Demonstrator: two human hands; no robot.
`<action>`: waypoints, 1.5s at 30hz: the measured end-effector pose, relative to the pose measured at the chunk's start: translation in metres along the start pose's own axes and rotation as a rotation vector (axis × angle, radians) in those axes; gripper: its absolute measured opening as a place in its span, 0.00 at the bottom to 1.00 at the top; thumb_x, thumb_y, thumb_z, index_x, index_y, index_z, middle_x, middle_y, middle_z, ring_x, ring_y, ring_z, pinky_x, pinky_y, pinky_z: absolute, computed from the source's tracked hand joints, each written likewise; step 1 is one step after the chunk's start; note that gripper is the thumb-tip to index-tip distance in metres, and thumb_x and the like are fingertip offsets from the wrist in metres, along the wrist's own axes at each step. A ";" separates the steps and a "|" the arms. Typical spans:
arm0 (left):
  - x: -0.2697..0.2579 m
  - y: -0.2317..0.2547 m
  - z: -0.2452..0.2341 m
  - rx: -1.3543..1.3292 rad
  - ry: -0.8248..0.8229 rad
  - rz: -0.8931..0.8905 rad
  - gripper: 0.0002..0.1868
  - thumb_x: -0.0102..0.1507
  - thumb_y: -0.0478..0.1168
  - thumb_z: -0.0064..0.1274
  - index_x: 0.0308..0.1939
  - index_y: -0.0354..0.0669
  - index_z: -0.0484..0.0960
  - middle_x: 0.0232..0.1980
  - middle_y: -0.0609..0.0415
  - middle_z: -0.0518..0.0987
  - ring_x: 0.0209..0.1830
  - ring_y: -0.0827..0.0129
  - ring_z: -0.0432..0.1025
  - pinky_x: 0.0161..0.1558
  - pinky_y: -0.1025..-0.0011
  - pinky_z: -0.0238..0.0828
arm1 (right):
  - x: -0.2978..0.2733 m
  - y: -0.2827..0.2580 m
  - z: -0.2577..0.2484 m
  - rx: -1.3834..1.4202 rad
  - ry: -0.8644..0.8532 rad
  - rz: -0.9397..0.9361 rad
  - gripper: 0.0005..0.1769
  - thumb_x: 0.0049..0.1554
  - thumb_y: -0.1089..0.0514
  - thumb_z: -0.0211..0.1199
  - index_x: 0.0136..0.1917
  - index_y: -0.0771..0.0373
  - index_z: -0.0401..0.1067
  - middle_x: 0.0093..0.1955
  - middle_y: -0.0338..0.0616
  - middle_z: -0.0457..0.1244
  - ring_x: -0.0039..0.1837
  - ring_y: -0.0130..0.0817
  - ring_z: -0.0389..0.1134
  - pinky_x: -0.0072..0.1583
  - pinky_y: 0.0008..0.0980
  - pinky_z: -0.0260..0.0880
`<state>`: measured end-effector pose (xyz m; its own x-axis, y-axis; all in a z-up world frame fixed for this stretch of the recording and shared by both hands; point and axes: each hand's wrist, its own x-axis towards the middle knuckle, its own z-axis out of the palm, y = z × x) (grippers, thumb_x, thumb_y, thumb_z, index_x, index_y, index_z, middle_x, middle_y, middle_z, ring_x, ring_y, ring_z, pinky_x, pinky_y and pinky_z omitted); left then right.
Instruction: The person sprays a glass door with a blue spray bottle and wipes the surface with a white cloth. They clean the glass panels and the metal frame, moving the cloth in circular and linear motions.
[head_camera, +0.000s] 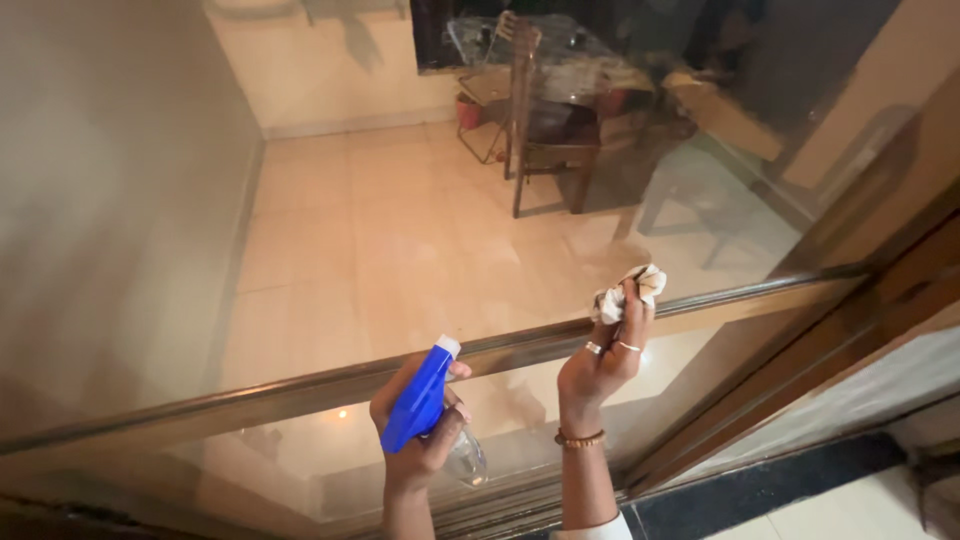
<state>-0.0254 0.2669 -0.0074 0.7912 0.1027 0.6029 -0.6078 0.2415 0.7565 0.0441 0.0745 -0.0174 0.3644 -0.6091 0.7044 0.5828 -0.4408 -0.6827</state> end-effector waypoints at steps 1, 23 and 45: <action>0.000 0.001 -0.003 -0.021 -0.004 -0.007 0.27 0.55 0.30 0.63 0.57 0.25 0.77 0.48 0.44 0.84 0.27 0.79 0.76 0.31 0.80 0.72 | -0.003 0.004 0.001 -0.031 0.044 -0.020 0.23 0.67 0.75 0.53 0.74 0.65 0.63 0.72 0.51 0.60 0.69 0.37 0.65 0.69 0.35 0.70; 0.002 -0.015 0.055 0.000 0.004 0.031 0.22 0.52 0.24 0.54 0.51 0.26 0.82 0.43 0.46 0.84 0.25 0.76 0.75 0.31 0.77 0.73 | -0.036 -0.005 -0.003 -0.433 -0.241 -0.316 0.31 0.53 0.71 0.65 0.70 0.62 0.71 0.74 0.59 0.59 0.70 0.56 0.63 0.68 0.49 0.63; -0.014 -0.052 0.193 0.056 0.140 0.040 0.26 0.51 0.22 0.52 0.55 0.21 0.76 0.38 0.44 0.85 0.23 0.74 0.76 0.29 0.76 0.76 | 0.112 0.085 -0.104 -0.017 -0.244 -0.432 0.17 0.47 0.73 0.69 0.48 0.59 0.82 0.52 0.43 0.70 0.52 0.37 0.68 0.52 0.36 0.71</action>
<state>-0.0178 0.0668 -0.0061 0.7656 0.2457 0.5945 -0.6388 0.1811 0.7478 0.0589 -0.1004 -0.0169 0.2525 -0.1973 0.9473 0.7069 -0.6309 -0.3198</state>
